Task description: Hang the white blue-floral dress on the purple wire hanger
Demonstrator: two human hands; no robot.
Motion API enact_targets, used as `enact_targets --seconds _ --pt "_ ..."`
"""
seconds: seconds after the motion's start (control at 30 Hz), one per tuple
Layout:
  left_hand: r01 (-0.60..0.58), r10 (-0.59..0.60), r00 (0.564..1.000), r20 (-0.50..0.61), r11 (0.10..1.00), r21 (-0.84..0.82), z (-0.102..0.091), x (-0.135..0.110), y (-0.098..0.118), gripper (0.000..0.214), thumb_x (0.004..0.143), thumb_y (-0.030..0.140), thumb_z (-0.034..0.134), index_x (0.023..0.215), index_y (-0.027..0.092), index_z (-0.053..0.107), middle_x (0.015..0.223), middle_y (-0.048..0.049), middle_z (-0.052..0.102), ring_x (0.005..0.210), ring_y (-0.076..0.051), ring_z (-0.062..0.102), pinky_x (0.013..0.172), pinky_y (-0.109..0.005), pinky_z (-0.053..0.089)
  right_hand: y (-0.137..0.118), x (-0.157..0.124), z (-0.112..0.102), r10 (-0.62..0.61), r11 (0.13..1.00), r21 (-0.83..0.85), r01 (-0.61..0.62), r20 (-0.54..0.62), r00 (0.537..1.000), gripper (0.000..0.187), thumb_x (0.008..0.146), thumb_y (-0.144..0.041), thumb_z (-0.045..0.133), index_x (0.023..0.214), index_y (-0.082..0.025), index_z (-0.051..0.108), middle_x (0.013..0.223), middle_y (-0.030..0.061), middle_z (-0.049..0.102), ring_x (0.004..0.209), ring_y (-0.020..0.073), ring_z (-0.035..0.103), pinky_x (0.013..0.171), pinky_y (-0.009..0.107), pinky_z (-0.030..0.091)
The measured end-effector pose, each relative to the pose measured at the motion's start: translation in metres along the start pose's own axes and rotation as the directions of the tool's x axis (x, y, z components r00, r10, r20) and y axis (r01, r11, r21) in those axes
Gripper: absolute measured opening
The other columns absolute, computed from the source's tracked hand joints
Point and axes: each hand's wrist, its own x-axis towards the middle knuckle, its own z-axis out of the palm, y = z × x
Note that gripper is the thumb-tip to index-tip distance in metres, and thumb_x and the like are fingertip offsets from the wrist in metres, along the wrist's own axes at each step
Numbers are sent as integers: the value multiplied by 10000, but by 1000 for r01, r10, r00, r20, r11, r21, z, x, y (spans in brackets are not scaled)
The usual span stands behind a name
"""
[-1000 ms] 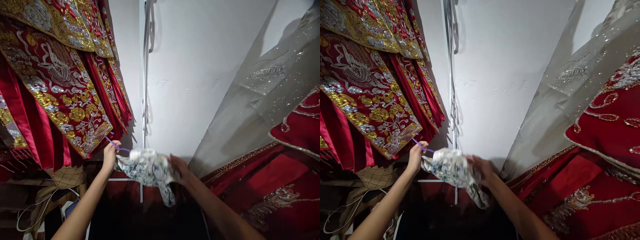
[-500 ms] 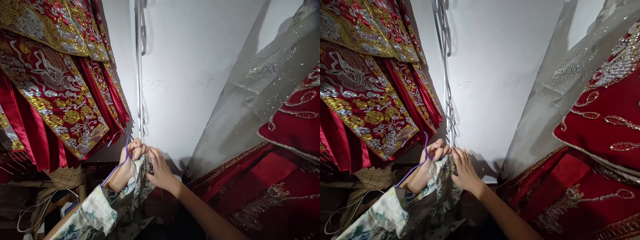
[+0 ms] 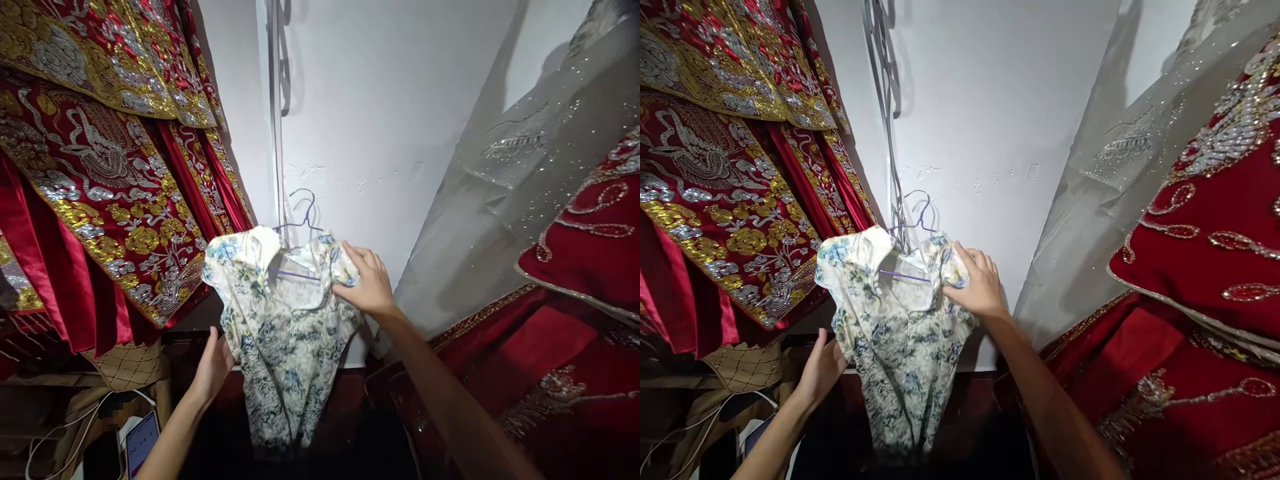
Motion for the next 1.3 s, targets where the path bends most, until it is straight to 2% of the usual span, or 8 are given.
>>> enact_targets --seconds 0.2,0.37,0.5,0.63,0.8,0.97,1.17,1.3 --pt "-164 167 964 -209 986 34 -2 -7 -42 427 703 421 766 1066 217 676 1092 -57 738 1184 -282 624 961 -346 510 -44 3 13 -64 997 45 59 124 990 949 689 -355 695 1546 -309 291 1353 104 487 1213 361 471 1012 510 396" --pt "-48 6 889 -458 996 -80 -16 -26 -90 450 748 468 675 1142 259 615 1097 -62 728 1121 -291 661 878 -382 549 -34 -41 20 -43 965 261 22 76 996 698 791 -426 661 1448 -315 453 1479 76 425 1363 356 345 1087 513 343" --pt "60 -95 909 -406 993 -99 -18 -34 -104 493 717 485 713 1156 276 628 1156 -88 716 1199 -321 620 942 -431 524 -53 -82 46 399 807 521 -280 -129 908 279 875 -461 578 1025 -233 637 1077 106 638 1039 292 575 930 435 457" --pt "72 -112 936 -334 989 -128 0 -39 -98 498 695 483 733 1130 254 653 1123 -95 729 1165 -333 640 940 -445 523 -94 -141 105 506 493 640 -590 341 792 275 798 -477 652 845 -223 558 737 35 599 710 222 563 677 337 458" --pt "97 -135 950 -281 984 -146 8 -42 -95 439 732 459 674 1103 230 619 1128 -99 702 1110 -334 653 929 -449 521 -104 -188 142 477 396 488 -778 615 628 335 819 -425 533 568 -207 496 565 4 546 595 179 520 610 292 368" --pt "-228 358 792 -495 925 305 6 -47 -108 521 739 337 696 1218 309 492 1291 -54 551 1281 -294 506 1102 -436 379 -78 -195 132 393 294 428 -855 761 516 395 843 -462 476 599 -173 590 507 9 557 511 149 478 556 276 323" --pt "-226 260 964 -49 906 357 60 -59 -142 444 680 178 721 1107 273 646 1218 -89 627 1266 -308 528 1114 -413 368 -76 -199 128 468 279 529 -801 654 594 435 823 -511 544 536 -188 487 489 -29 444 495 116 390 524 261 284" --pt "-212 185 976 112 926 311 78 -57 -147 337 804 285 665 1124 177 657 1179 -119 681 1182 -296 602 1058 -414 427 -78 -200 118 414 234 620 -749 634 654 455 855 -557 562 626 -164 540 535 -37 424 526 108 369 528 251 282"
